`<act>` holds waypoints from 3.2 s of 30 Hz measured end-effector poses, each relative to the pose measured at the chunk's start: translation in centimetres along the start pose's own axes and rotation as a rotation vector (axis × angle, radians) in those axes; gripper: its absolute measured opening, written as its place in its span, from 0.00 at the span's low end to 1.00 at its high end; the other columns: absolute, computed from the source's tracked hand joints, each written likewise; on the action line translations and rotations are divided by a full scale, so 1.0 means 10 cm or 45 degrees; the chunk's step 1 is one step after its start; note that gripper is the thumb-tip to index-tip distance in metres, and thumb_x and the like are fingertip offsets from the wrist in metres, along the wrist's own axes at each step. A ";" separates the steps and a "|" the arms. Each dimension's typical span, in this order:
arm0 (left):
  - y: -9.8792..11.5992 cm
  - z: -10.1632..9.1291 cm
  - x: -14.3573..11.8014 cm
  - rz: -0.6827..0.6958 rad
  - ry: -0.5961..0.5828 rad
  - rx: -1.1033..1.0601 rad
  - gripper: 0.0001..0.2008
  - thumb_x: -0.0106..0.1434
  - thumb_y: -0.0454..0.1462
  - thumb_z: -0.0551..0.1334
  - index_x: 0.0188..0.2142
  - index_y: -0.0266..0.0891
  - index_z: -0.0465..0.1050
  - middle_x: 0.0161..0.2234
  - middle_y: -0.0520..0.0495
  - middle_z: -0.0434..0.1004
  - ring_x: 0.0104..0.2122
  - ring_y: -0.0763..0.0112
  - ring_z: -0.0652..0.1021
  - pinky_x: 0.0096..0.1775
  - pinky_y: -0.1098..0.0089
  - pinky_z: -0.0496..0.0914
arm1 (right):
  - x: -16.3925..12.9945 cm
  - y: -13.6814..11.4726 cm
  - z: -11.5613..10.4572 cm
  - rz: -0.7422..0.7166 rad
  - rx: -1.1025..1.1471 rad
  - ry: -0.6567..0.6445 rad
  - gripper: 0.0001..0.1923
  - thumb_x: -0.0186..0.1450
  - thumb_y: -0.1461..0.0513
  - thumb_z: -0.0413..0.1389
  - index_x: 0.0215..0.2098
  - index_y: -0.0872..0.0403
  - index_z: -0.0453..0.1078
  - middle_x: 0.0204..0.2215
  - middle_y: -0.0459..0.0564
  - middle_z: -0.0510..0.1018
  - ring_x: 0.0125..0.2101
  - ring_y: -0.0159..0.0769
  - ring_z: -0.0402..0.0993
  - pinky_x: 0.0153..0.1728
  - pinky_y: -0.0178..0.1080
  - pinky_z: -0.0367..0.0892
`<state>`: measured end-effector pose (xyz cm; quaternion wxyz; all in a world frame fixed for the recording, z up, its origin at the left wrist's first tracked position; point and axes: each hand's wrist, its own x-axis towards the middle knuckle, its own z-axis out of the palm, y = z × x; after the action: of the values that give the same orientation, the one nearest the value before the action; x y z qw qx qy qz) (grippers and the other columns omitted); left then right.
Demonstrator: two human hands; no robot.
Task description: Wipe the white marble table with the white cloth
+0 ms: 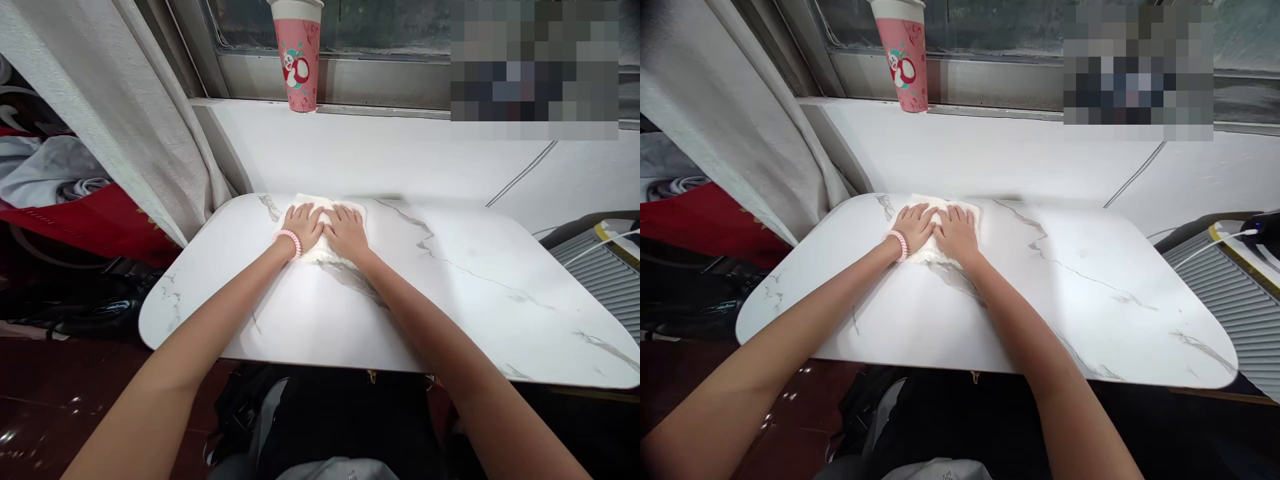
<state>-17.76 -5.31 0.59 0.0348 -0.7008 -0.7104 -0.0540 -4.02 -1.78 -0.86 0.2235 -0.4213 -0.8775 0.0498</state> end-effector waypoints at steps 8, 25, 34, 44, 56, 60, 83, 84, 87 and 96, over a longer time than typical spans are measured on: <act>0.53 -0.12 -1.16 -0.104 -0.015 0.111 0.30 0.70 0.41 0.42 0.67 0.27 0.53 0.67 0.28 0.54 0.66 0.46 0.57 0.63 0.42 0.51 | -0.97 -0.22 -0.34 -0.266 0.002 -0.099 0.25 0.70 0.61 0.42 0.62 0.59 0.62 0.64 0.59 0.62 0.65 0.48 0.54 0.65 0.55 0.46; 1.35 -0.17 -1.32 0.276 -0.099 0.034 0.32 0.69 0.41 0.45 0.65 0.19 0.54 0.68 0.27 0.49 0.68 0.47 0.53 0.66 0.49 0.50 | -1.65 0.36 -0.86 -0.351 0.012 -0.143 0.24 0.69 0.60 0.42 0.62 0.55 0.61 0.63 0.58 0.65 0.64 0.46 0.56 0.66 0.56 0.46; 1.12 0.03 0.03 0.400 -0.063 -0.033 0.29 0.69 0.38 0.45 0.65 0.22 0.53 0.68 0.31 0.51 0.68 0.57 0.54 0.66 0.55 0.48 | -0.71 0.93 -0.56 -0.075 -0.061 -0.020 0.23 0.67 0.63 0.42 0.58 0.56 0.65 0.60 0.58 0.68 0.61 0.47 0.59 0.63 0.54 0.49; 1.35 0.12 0.89 0.266 -0.038 -0.085 0.28 0.70 0.39 0.43 0.65 0.22 0.53 0.68 0.34 0.51 0.68 0.59 0.53 0.67 0.58 0.46 | -0.03 1.61 -0.53 0.032 0.098 0.011 0.23 0.65 0.62 0.45 0.57 0.54 0.67 0.60 0.54 0.69 0.60 0.46 0.61 0.61 0.52 0.52; 2.15 0.16 0.75 0.422 -0.053 -0.177 0.31 0.70 0.40 0.41 0.67 0.20 0.50 0.69 0.32 0.48 0.69 0.56 0.51 0.67 0.55 0.44 | -0.70 2.12 -0.91 0.052 -0.030 0.075 0.24 0.66 0.60 0.44 0.58 0.54 0.68 0.59 0.56 0.70 0.60 0.47 0.63 0.61 0.53 0.55; 2.22 0.09 0.34 0.416 -0.059 -0.186 0.31 0.70 0.39 0.41 0.66 0.19 0.50 0.69 0.31 0.47 0.69 0.55 0.51 0.67 0.54 0.44 | -1.02 1.96 -1.00 0.001 -0.077 0.011 0.25 0.68 0.58 0.43 0.60 0.55 0.65 0.61 0.58 0.67 0.61 0.47 0.61 0.61 0.53 0.55; 3.25 -0.05 -0.79 0.729 -0.111 -0.368 0.33 0.69 0.41 0.46 0.66 0.16 0.51 0.68 0.23 0.47 0.68 0.42 0.50 0.66 0.42 0.46 | -2.67 1.89 -1.77 0.147 0.027 0.051 0.20 0.70 0.50 0.46 0.57 0.43 0.65 0.58 0.55 0.70 0.61 0.50 0.62 0.60 0.58 0.59; 3.31 -0.04 -0.75 0.735 -0.099 -0.382 0.33 0.69 0.41 0.46 0.66 0.16 0.51 0.68 0.23 0.47 0.68 0.42 0.51 0.66 0.43 0.46 | -2.67 1.95 -1.79 0.169 0.016 0.062 0.20 0.70 0.50 0.46 0.57 0.43 0.65 0.58 0.55 0.70 0.61 0.50 0.63 0.60 0.58 0.59; 3.42 0.00 -0.62 0.727 -0.075 -0.400 0.33 0.68 0.41 0.47 0.65 0.17 0.53 0.67 0.24 0.49 0.68 0.43 0.52 0.66 0.44 0.46 | -2.63 2.08 -1.81 0.205 -0.008 0.073 0.21 0.70 0.49 0.45 0.56 0.43 0.65 0.58 0.55 0.70 0.60 0.51 0.64 0.59 0.58 0.59; 3.20 0.15 0.14 0.701 -0.005 -0.370 0.30 0.69 0.40 0.46 0.64 0.22 0.56 0.67 0.30 0.54 0.67 0.50 0.56 0.66 0.49 0.47 | -1.94 2.45 -1.56 0.141 -0.030 0.133 0.18 0.69 0.53 0.45 0.52 0.49 0.67 0.56 0.56 0.72 0.59 0.50 0.65 0.60 0.56 0.57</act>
<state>14.26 -3.38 0.19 -0.0537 -0.8647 -0.4787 -0.1422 30.95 -2.42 -0.42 0.2610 -0.4740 -0.8404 0.0297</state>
